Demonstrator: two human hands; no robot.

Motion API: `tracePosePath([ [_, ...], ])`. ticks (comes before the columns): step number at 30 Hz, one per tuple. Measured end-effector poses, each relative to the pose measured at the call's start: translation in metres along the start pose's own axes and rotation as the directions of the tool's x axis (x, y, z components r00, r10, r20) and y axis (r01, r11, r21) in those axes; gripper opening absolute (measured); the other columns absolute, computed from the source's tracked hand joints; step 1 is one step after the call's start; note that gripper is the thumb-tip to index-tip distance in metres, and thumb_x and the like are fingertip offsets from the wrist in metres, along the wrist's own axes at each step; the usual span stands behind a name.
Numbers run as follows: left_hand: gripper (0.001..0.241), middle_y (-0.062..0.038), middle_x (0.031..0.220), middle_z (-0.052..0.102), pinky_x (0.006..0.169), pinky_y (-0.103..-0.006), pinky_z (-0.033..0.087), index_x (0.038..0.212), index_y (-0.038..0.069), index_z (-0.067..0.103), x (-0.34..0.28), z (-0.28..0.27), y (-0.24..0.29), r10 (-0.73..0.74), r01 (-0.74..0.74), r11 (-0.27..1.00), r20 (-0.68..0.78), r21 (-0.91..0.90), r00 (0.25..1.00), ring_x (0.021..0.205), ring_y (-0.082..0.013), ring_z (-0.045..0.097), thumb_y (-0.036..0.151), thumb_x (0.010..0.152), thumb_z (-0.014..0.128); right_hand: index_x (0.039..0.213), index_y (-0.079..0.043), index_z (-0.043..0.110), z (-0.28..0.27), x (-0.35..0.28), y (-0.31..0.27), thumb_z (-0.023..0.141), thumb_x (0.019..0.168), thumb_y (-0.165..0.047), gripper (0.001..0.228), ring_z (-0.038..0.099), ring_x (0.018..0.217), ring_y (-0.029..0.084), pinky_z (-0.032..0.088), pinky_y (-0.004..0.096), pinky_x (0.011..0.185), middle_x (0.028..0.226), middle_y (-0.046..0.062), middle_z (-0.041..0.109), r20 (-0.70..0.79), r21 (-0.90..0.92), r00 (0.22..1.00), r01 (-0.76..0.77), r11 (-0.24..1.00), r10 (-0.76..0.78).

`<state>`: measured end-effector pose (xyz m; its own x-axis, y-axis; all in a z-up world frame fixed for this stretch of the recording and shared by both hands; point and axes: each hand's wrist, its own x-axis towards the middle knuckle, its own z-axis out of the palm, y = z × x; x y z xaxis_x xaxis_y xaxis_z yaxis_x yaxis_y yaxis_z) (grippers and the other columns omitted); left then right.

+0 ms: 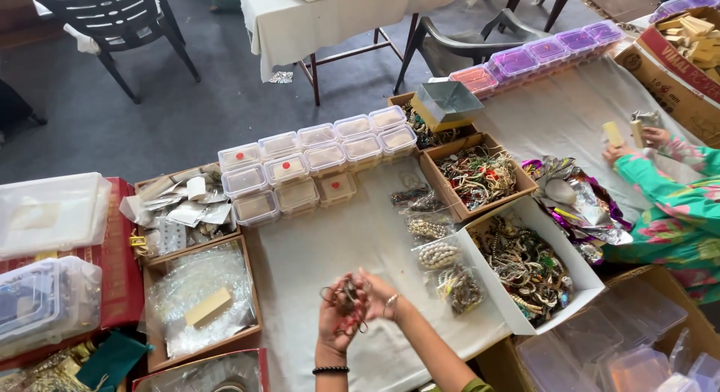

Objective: The person organizes jewelry at a table, handling various items including necklaces, bracelets, and small containers. They pick up and examine jewelry pieces, place them into small plastic containers, and arrange them on the table. The person also handles small fabric pouches and other accessories, sorting them into different boxes and containers.

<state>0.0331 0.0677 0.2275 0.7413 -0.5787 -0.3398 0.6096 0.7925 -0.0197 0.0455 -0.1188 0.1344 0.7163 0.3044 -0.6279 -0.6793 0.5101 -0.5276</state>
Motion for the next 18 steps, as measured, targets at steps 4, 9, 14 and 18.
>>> tracePosePath([
  [4, 0.042, -0.012, 0.11, 0.072, 0.059, -0.0279, 0.06, 0.137, 0.015, 0.056, -0.036, 0.066, -0.001, -0.137, 0.143, 0.961, -0.041, 0.235, 0.99, 0.076, -0.0204, 0.068, 0.028, 0.097, 0.058, 0.154, -0.007, 0.058, 0.0, 0.007, 0.03, 0.052, 0.085, -0.001, 0.069, 0.068, 0.087, 0.017, 0.057, 0.024, 0.063, 0.126, 0.013, 0.07, 0.51, 0.425, 0.857, -0.318, 0.848, 0.066],
  [9, 0.047, -0.006, 0.098, 0.067, 0.047, -0.0179, 0.046, 0.139, 0.018, 0.053, -0.048, -0.019, 0.04, -0.044, 0.136, 0.92, -0.247, 0.368, 0.968, 0.062, -0.009, 0.056, 0.017, 0.094, 0.066, 0.122, -0.011, 0.065, -0.005, 0.027, -0.08, 0.066, 0.094, -0.003, 0.029, 0.068, 0.081, 0.014, 0.056, 0.029, 0.067, 0.102, 0.005, 0.071, -0.017, 0.3, 0.984, 0.176, 0.938, -0.18],
  [14, 0.046, -0.007, 0.088, 0.057, 0.045, -0.0168, 0.04, 0.137, 0.016, 0.06, -0.04, -0.166, 0.071, 0.252, 0.02, 0.853, -0.444, 0.522, 0.86, 0.059, -0.0068, 0.05, 0.01, 0.094, 0.074, 0.121, -0.009, 0.065, 0.013, 0.012, -0.167, 0.065, 0.095, -0.002, 0.027, 0.068, 0.086, 0.014, 0.057, 0.028, 0.076, 0.102, 0.005, 0.072, -0.181, -0.096, 0.907, 0.367, 0.925, -0.379],
  [18, 0.039, -0.01, 0.106, 0.072, 0.053, -0.0231, 0.051, 0.133, 0.014, 0.057, -0.037, -0.165, 0.068, 0.266, -0.026, 0.913, -0.545, 0.407, 0.795, 0.071, -0.0152, 0.066, 0.029, 0.097, 0.058, 0.116, -0.013, 0.072, 0.038, -0.008, -0.197, 0.06, 0.092, 0.001, 0.031, 0.072, 0.097, 0.01, 0.054, 0.026, 0.08, 0.105, 0.001, 0.076, 0.027, -0.689, 0.95, 0.243, 0.683, -0.311],
])
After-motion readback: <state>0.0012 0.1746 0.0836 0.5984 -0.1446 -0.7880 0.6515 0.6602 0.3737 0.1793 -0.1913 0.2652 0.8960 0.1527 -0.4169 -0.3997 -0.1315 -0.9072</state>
